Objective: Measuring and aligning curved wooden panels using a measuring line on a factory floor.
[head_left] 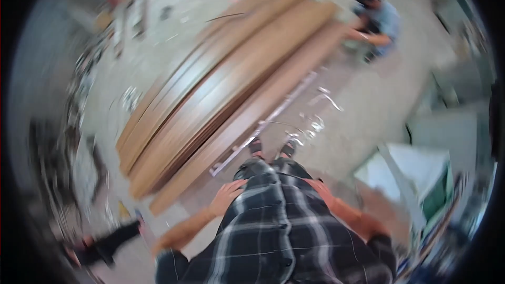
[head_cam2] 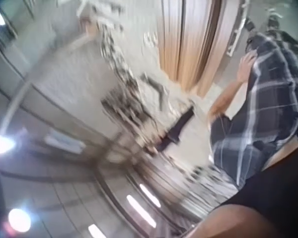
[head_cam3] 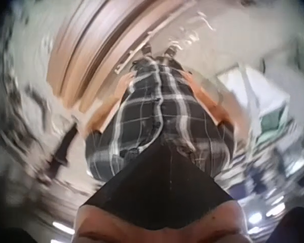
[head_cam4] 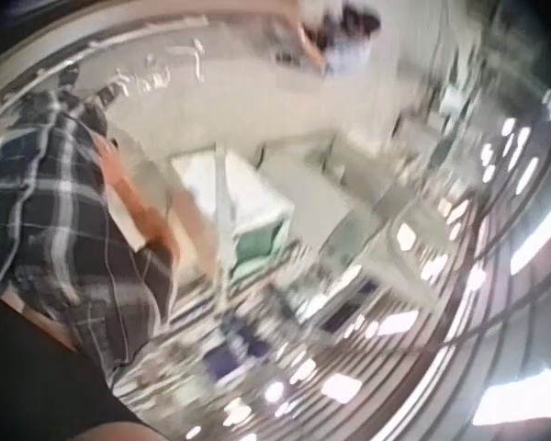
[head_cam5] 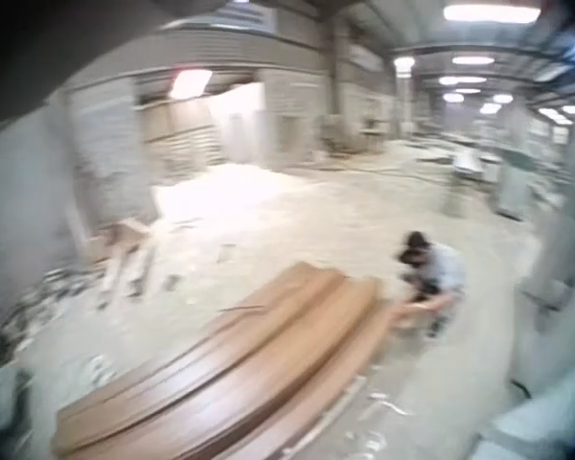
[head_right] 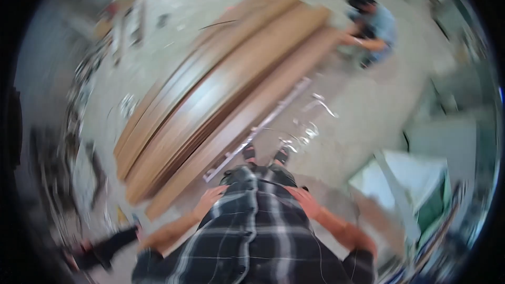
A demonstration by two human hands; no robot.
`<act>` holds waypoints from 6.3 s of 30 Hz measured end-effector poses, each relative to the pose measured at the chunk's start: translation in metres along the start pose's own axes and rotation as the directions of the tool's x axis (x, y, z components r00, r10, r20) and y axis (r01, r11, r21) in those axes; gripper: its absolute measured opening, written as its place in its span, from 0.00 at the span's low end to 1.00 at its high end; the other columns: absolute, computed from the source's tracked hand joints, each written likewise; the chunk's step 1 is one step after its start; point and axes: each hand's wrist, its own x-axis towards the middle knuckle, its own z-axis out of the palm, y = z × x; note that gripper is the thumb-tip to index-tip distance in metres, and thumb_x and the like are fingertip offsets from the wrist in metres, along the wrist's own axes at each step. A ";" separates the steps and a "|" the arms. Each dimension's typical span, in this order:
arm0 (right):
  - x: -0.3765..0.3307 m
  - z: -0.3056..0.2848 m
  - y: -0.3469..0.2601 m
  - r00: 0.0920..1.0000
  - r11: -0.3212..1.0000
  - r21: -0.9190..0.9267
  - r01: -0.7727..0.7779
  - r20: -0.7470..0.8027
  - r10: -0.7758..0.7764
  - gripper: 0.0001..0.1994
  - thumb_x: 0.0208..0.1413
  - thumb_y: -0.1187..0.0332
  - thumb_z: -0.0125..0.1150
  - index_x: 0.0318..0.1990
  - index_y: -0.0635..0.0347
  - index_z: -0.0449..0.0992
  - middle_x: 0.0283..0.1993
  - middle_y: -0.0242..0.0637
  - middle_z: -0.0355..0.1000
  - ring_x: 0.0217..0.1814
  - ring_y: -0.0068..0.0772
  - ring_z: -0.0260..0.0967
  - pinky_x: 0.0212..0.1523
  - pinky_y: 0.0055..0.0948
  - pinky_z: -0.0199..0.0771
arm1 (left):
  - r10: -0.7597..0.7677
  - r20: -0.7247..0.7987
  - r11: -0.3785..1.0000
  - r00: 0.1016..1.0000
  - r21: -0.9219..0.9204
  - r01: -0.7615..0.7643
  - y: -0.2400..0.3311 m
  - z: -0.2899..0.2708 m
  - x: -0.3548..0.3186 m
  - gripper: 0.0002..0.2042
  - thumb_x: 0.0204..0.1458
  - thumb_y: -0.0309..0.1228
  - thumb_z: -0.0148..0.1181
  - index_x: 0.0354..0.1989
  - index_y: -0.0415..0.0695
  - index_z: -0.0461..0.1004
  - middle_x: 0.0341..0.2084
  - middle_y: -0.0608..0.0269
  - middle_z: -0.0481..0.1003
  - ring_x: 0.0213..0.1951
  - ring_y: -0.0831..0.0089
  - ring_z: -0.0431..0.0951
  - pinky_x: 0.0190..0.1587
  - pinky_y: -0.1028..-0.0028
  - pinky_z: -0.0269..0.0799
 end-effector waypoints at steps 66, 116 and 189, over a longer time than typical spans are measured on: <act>0.009 0.029 -0.049 0.974 0.964 -0.253 0.084 -0.183 -0.133 0.30 0.46 0.58 0.55 0.56 0.65 0.62 0.58 0.45 0.62 0.52 0.43 0.65 0.51 0.34 0.65 | 0.688 -0.435 -0.143 0.581 -0.866 -0.479 0.217 -0.183 0.198 0.17 0.50 0.49 0.56 0.35 0.49 0.77 0.24 0.65 0.68 0.30 0.71 0.69 0.41 0.64 0.65; -0.019 0.007 -0.023 0.979 0.974 -0.155 0.167 -0.095 -0.183 0.26 0.48 0.56 0.51 0.54 0.58 0.62 0.65 0.42 0.52 0.64 0.43 0.53 0.57 0.40 0.56 | -0.849 -0.060 0.410 0.525 -0.702 0.583 -0.224 0.117 -0.063 0.12 0.51 0.35 0.53 0.18 0.43 0.69 0.16 0.71 0.66 0.22 0.83 0.63 0.24 0.81 0.57; 0.006 0.004 -0.016 0.999 0.999 -0.015 0.037 -0.024 -0.038 0.28 0.58 0.52 0.36 0.63 0.55 0.55 0.59 0.40 0.61 0.58 0.38 0.59 0.55 0.35 0.55 | -0.856 -0.125 0.451 0.501 -0.654 0.607 -0.176 0.093 0.021 0.08 0.50 0.31 0.53 0.31 0.39 0.74 0.24 0.68 0.73 0.29 0.80 0.70 0.33 0.80 0.66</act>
